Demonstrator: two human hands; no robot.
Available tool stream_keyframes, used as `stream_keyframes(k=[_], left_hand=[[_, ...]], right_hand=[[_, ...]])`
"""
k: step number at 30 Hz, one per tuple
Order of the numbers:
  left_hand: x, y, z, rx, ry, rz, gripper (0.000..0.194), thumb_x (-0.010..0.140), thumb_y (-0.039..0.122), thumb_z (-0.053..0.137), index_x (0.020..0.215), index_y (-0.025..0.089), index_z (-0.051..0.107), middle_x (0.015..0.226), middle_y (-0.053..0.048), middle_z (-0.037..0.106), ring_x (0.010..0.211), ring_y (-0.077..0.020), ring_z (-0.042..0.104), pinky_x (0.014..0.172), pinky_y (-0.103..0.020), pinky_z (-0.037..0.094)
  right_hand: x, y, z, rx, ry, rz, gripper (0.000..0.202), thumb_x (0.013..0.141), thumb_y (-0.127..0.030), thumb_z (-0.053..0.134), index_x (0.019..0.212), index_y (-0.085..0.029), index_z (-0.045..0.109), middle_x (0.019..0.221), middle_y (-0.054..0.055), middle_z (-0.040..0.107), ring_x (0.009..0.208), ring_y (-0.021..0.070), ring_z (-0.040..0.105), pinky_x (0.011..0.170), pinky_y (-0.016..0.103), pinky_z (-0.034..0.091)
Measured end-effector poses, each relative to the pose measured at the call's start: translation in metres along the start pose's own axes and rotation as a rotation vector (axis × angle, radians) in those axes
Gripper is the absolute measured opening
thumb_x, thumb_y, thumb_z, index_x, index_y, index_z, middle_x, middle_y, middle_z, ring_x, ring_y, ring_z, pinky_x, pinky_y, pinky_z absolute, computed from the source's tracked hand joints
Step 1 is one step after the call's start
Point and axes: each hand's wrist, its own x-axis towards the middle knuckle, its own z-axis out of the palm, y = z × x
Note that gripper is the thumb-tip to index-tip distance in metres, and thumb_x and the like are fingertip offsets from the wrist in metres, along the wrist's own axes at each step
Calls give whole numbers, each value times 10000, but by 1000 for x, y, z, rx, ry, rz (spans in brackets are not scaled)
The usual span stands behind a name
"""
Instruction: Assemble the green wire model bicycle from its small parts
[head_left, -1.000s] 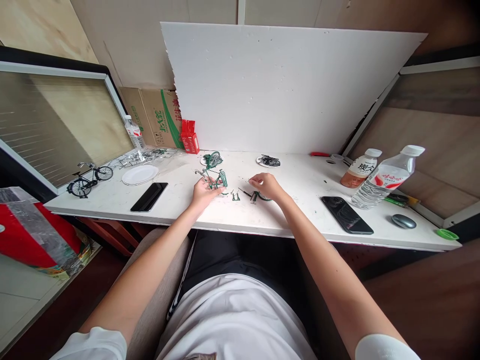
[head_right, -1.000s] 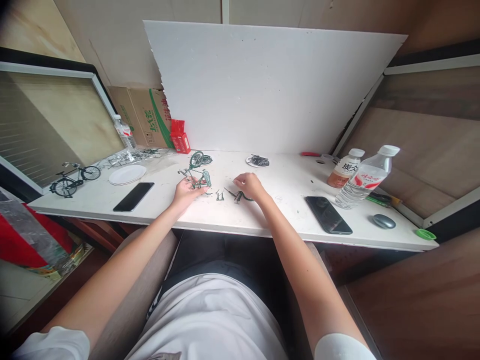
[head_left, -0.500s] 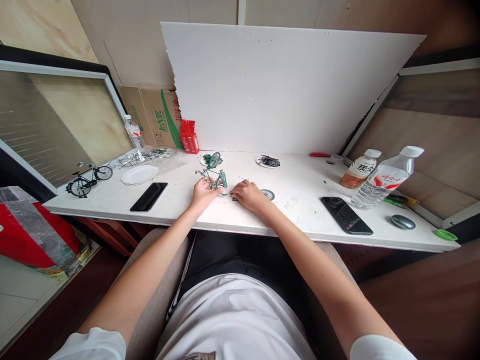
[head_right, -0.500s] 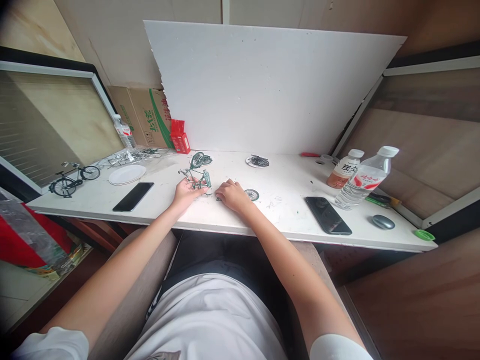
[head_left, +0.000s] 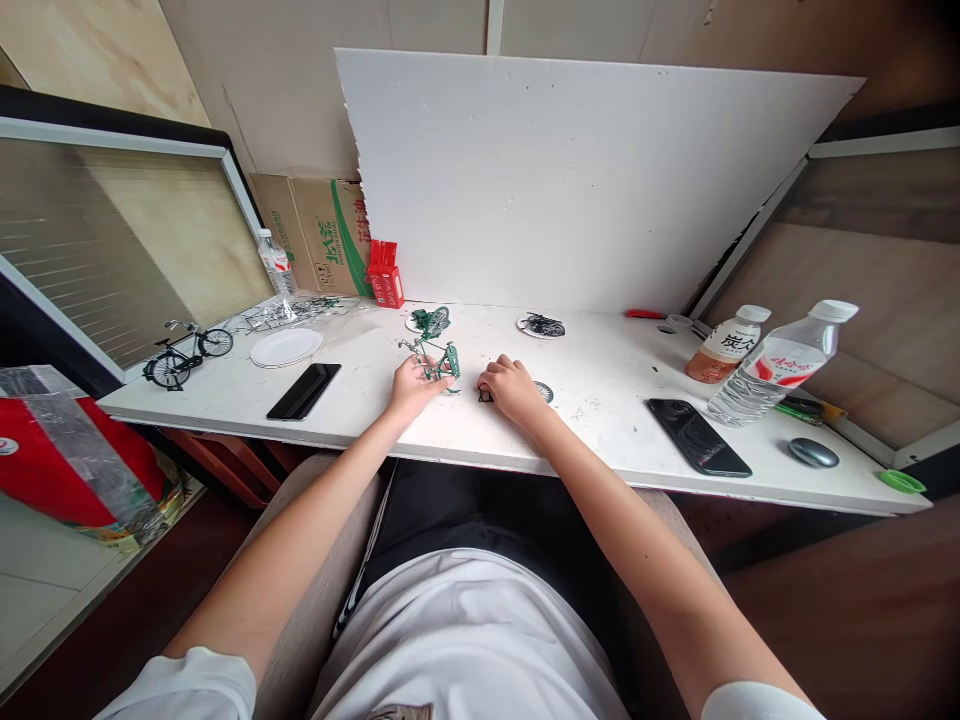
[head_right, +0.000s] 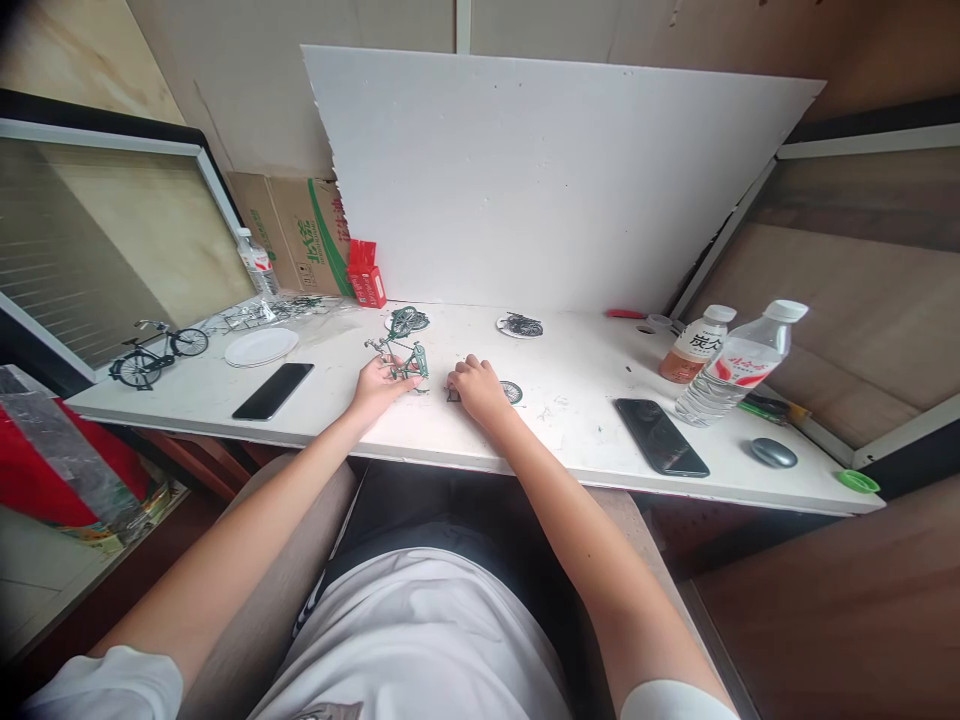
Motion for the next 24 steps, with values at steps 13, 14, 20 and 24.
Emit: stream_keyframes(k=[13,14,20,24], left_hand=[[3,-4,1,25,6,-1,613,572,288,1002,1003,207,574,1005,-73,781,929,-241,788,919,-428,640],[3,-5,1,28,8,2,614,570,287,1004,1003,206,577,998,-69,778,927,-241,788,921,-430,639],[5,-8,0,41,6,-1,620,571,303,1007,1010,206,580,1012,-68,773,915,-238,781,913,-436,642],[2,-4,0,57,-3,-6,609,579,300,1003,1009,203,583,1028,-80,768,925,-239,778,926,-431,633]], right_hand=[[-1,-15,-7,-169,-24,51,386,972,-13,441,1012,-121,810,1086,256,751,1147,377,559,878,466,420],[-1,-17,-8,-179,-34,70,382,962,0,447,1009,-115,808,1083,258,750,1148,376,562,879,462,422],[-2,-25,-13,-199,-95,171,349,964,1,469,1038,-103,794,1103,246,750,1171,353,582,868,416,434],[-2,-33,-17,-215,-143,234,340,989,-19,472,1107,-86,784,1158,252,746,1182,339,595,852,390,440]])
